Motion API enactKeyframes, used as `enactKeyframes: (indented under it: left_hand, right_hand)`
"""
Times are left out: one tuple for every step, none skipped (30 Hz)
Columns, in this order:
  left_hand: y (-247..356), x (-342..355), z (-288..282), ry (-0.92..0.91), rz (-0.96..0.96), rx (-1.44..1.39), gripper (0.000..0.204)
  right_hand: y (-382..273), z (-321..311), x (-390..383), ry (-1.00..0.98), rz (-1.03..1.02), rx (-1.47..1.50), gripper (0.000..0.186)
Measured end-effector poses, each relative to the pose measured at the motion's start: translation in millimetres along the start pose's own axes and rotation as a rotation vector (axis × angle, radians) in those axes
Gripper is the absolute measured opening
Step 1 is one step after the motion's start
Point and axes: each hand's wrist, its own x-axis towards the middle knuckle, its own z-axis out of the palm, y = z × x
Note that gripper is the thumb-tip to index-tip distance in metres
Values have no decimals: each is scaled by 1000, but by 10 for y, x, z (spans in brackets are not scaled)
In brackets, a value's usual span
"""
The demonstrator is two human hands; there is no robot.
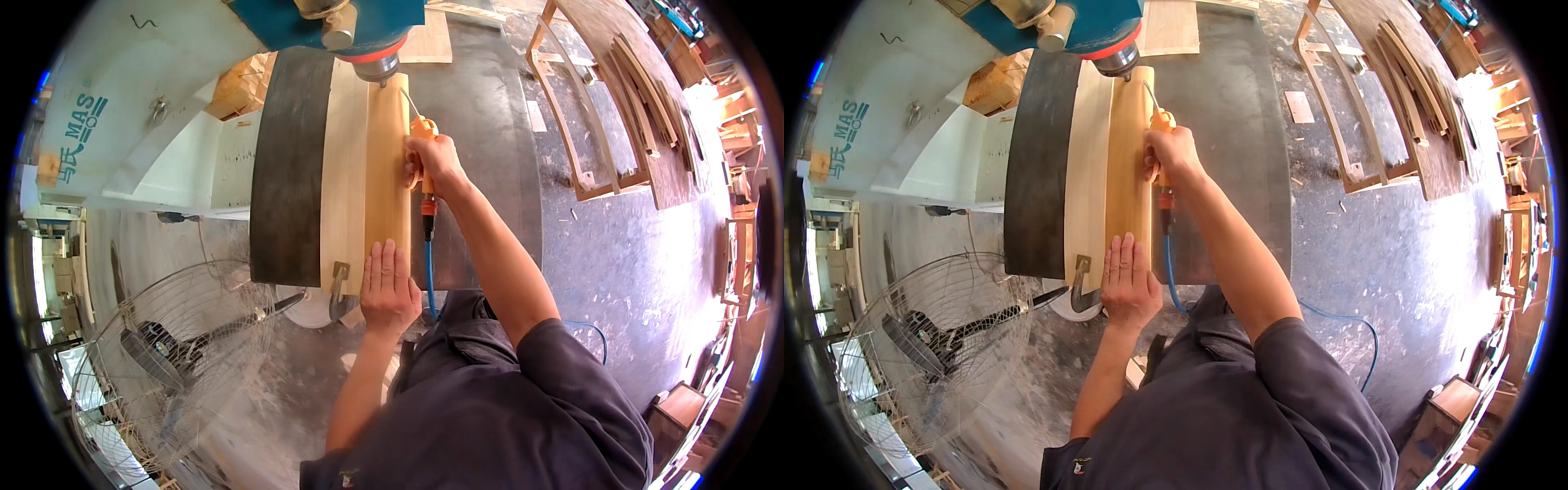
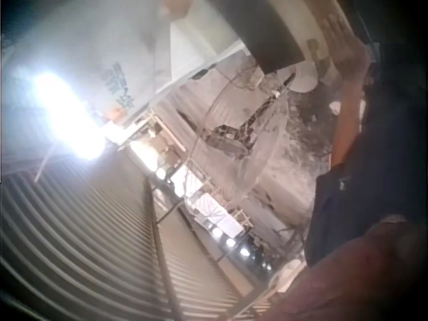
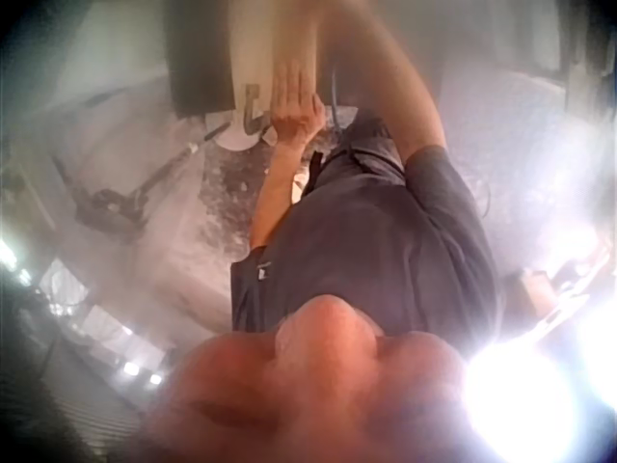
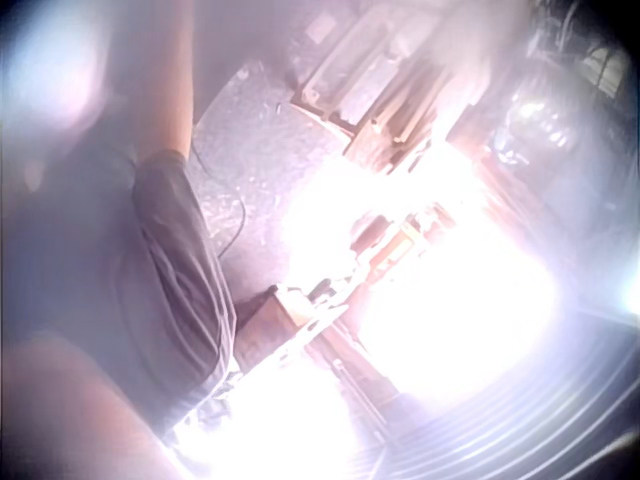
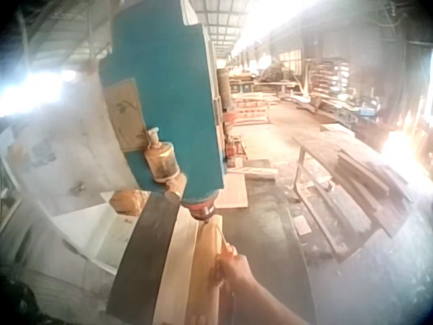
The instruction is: The person uses a handheld pneumatic air gun to blow away sawdust from a wooden plank on a vertical spindle moulder. They then guide the plank through the machine to shape its edge, repeating this process for multiple pieces of wood in a workshop setting.
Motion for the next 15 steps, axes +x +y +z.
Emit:
enactKeyframes:
  left_hand:
    - [-1,5,2,-6,-2,9,53]
    - [-2,13,5,-12,-4,17,53]
    - [-1,27,5,-10,-5,18,53]
    - [2,43,5,-8,-6,19,53]
    - [4,53,9,-7,-7,19,53]
    - [4,61,17,-5,-8,17,52]
    - [2,68,28,-3,-9,15,52]
    - [-2,65,37,-4,-10,13,52]
    - [-4,63,42,-5,-10,16,52]
    - [-6,60,46,-6,-10,20,52]
    - [-4,63,52,-7,-12,23,52]
    - [-1,71,55,-7,-9,25,52]
    - [3,81,55,-7,-6,28,52]
    - [8,89,55,-6,-5,31,52]
    - [14,97,56,-8,-7,34,51]
  right_hand:
    - [-13,2,14,-3,-5,3,16]
    - [-13,0,36,-5,-9,6,16]
    - [-14,-6,61,-6,-13,9,17]
    - [-16,-19,95,-17,-13,-8,18]
    - [-21,-30,123,-27,-12,-25,19]
    - [-29,-44,151,-37,-10,-42,19]
    - [-42,-59,183,-37,-16,-37,20]
    - [-74,-52,183,-36,-19,-29,21]
    - [-92,-45,186,-36,-22,-22,21]
    - [-88,-35,198,-34,-21,-5,21]
    - [-86,-22,212,-32,-20,10,21]
    - [-87,-20,223,-31,-19,26,21]
    - [-95,-29,234,-29,-22,17,21]
    - [-106,-32,242,-29,-25,6,21]
    - [-112,-36,252,-29,-28,-5,21]
